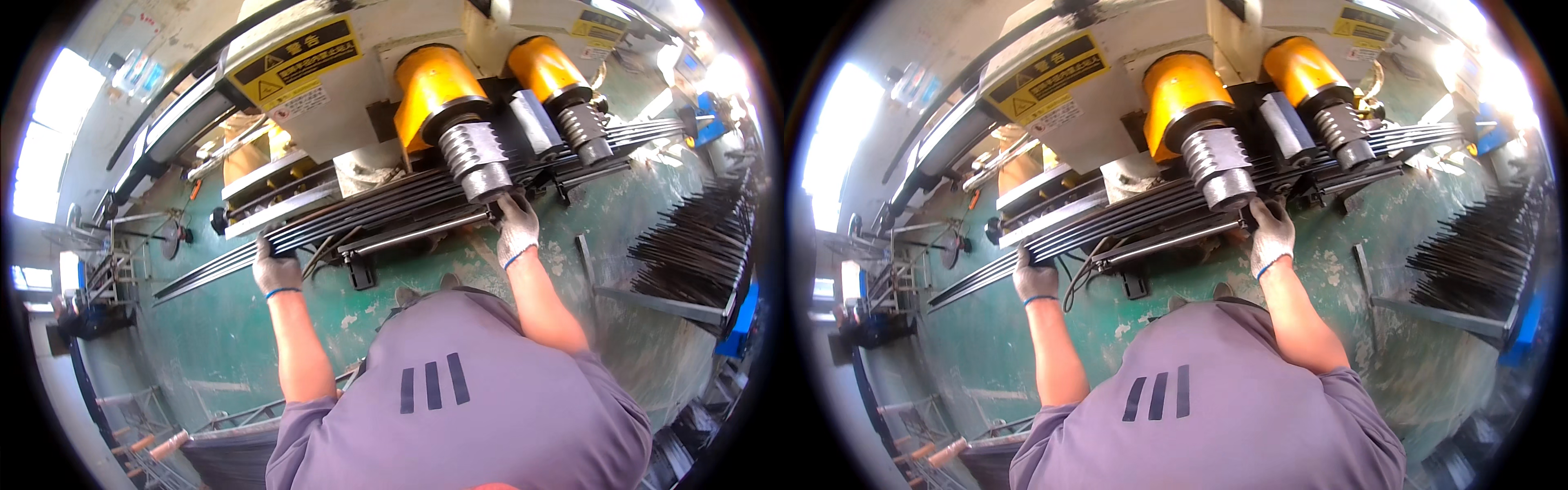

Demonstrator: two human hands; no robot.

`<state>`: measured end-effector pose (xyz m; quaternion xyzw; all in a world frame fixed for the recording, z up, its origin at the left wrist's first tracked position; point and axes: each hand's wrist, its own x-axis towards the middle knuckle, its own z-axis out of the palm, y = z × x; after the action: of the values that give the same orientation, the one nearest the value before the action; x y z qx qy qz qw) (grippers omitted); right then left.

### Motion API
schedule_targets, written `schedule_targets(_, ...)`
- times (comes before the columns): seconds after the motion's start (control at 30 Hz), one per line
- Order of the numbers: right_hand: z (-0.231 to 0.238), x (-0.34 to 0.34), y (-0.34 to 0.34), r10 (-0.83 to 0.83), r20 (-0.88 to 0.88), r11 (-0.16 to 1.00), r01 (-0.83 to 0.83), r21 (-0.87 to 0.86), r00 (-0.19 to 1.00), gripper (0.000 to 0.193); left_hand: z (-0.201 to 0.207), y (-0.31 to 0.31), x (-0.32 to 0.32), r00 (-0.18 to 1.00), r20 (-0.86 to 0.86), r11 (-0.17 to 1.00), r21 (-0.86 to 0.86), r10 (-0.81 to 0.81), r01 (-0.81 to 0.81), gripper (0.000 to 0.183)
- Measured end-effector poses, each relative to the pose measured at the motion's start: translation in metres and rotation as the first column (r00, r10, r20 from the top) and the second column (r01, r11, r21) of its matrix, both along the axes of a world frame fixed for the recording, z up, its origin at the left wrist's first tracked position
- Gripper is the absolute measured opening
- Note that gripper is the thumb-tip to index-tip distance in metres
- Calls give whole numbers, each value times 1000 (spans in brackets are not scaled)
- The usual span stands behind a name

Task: The person repeatedly picks up bundles of long metal rods from a floor rack and feeds them into a yellow and white bending machine. After the machine processes the rods, the person removes the bent metal pieces and stacks them onto a nearby rack.

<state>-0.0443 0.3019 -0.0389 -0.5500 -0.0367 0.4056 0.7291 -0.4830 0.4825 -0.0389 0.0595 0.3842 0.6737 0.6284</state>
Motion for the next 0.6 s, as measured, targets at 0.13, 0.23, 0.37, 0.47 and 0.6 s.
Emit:
schedule_targets(0.13, 24, -20, -4, 10, -100, 994, -20, -104, 995, 26, 15, -26, 69, 990, 38, 991, -4, -137, 137, 35)
schedule_targets(0.23, 16, -16, -9, 46, -162, 989, -68, -128, 986, 28, 14, -37, 84, 945, 145, 956, 40, -293, 290, 38)
schedule_targets(0.37, -32, 9, -33, 151, -181, 981, -171, -96, 972, 27, 20, -30, 40, 968, 173, 983, 8, -182, 184, 45)
schedule_targets(0.47, -12, -3, -34, 46, -245, 994, -68, -83, 968, 8, 22, -19, -9, 985, 130, 993, 20, -114, 112, 55)
schedule_targets(0.6, -82, 44, -78, 168, -273, 984, -180, -17, 947, 25, 13, 4, -13, 1000, 13, 998, -65, -4, 5, 33)
